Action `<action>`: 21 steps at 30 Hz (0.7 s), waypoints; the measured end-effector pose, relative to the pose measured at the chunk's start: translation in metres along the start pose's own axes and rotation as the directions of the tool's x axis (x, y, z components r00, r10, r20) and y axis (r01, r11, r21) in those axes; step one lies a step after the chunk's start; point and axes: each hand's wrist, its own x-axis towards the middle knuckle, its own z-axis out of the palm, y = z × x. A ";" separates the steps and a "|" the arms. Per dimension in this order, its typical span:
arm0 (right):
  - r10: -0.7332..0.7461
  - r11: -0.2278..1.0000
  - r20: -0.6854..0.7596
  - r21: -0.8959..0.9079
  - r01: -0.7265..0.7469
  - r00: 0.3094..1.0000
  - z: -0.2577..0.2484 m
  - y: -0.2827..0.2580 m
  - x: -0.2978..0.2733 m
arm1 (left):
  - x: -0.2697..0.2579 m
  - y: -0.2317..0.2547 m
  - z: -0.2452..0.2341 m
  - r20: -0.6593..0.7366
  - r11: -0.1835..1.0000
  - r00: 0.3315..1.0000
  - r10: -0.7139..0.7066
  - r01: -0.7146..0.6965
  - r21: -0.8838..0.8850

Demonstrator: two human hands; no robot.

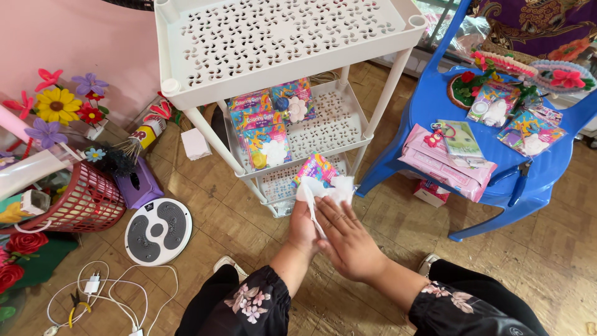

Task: The person wipes the surfaces of various small packaged items and decorative objects with a white cloth. They handle each item individually, wiping it and then placing it into a white plastic shelving unit or onto a blue chair.

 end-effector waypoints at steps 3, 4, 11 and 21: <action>0.148 0.973 -0.069 -0.168 -0.158 0.986 -0.001 0.006 0.005 | -0.002 -0.006 0.009 -0.157 0.996 0.987 0.017 -0.002 0.092; 0.190 0.966 -0.110 -0.159 -0.206 0.976 -0.001 0.013 0.008 | -0.005 -0.011 0.013 -0.156 0.997 0.988 0.004 0.008 0.079; 0.674 0.383 0.007 0.851 -0.359 0.738 -0.002 0.058 0.017 | -0.008 -0.011 0.033 -0.027 0.990 0.997 0.075 -0.071 0.119; -0.002 0.988 -0.114 0.151 0.019 0.993 0.003 0.037 0.002 | 0.004 -0.010 0.007 -0.283 0.994 0.955 -0.092 0.071 -0.082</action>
